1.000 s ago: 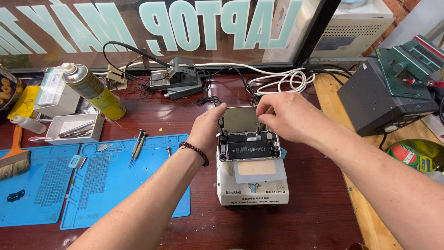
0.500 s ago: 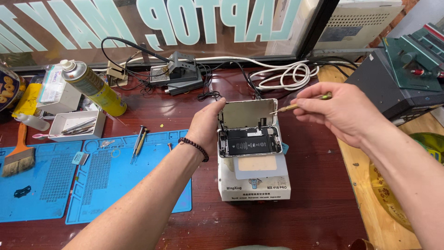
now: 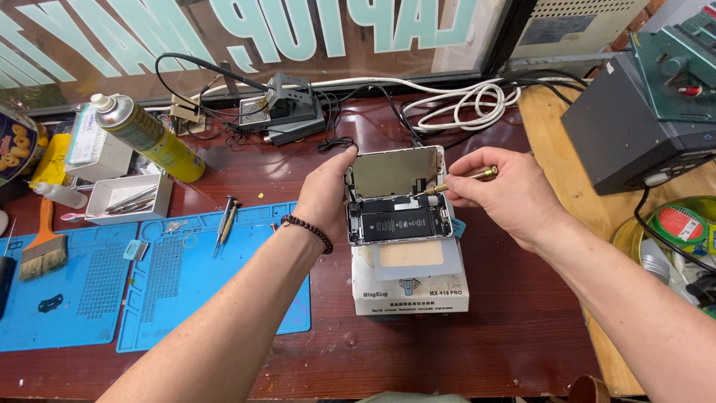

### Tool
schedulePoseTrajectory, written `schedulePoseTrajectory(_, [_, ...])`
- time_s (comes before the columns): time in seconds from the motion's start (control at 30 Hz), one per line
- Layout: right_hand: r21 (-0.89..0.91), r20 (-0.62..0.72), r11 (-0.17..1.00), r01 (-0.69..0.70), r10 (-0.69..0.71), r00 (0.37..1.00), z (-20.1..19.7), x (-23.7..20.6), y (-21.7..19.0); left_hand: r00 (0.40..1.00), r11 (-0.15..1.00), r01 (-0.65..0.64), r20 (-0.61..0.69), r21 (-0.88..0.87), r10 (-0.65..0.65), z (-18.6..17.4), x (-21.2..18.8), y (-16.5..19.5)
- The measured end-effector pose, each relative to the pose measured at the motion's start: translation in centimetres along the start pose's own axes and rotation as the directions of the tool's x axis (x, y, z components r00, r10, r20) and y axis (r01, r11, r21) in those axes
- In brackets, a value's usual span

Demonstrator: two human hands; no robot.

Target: The person uses a screwdriver to remove screws from a white smartphone, then uses a plastic prying tool to separate the screen from the frame. The screen is lifted and set aside, exposing the internal components. The person continues to pry and lift internal parts with the screwdriver.

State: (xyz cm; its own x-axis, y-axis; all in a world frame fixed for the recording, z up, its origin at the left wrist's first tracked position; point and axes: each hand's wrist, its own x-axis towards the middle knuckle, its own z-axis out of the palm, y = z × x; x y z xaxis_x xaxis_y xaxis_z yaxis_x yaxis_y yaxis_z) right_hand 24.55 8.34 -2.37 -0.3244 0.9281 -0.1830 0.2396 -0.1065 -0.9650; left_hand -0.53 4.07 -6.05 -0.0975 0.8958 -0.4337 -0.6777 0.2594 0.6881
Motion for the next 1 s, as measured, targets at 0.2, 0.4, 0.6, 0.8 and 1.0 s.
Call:
schedulePoseTrajectory(0.2, [0.019, 0.003, 1.000, -0.001, 0.001, 1.000, -0.15, 0.11, -0.08, 1.000, 1.000, 0.008, -0.017, -0.007, -0.008, -0.02, -0.03, -0.03])
schedulePoseTrajectory(0.4, [0.022, 0.005, 1.000, -0.014, 0.014, 1.000, -0.30, 0.23, -0.09, 1.000, 1.000, 0.021, -0.021, 0.012, -0.021, 0.05, 0.05, 0.05])
schedulePoseTrajectory(0.6, [-0.008, -0.009, 0.999, -0.033, 0.033, 0.999, -0.02, 0.24, -0.03, 0.999, 0.999, 0.031, -0.026, 0.023, -0.031, 0.12, -0.05, 0.16])
schedulePoseTrajectory(0.8, [0.041, -0.002, 0.998, -0.054, 0.054, 0.999, -0.01, 0.16, -0.25, 1.000, 0.999, 0.022, -0.021, 0.040, -0.021, 0.20, -0.12, 0.24])
schedulePoseTrajectory(1.0, [0.084, 0.013, 0.995, -0.054, 0.053, 0.999, -0.26, 0.04, -0.34, 0.999, 0.999, 0.034, -0.037, 0.036, -0.032, 0.06, 0.10, 0.14])
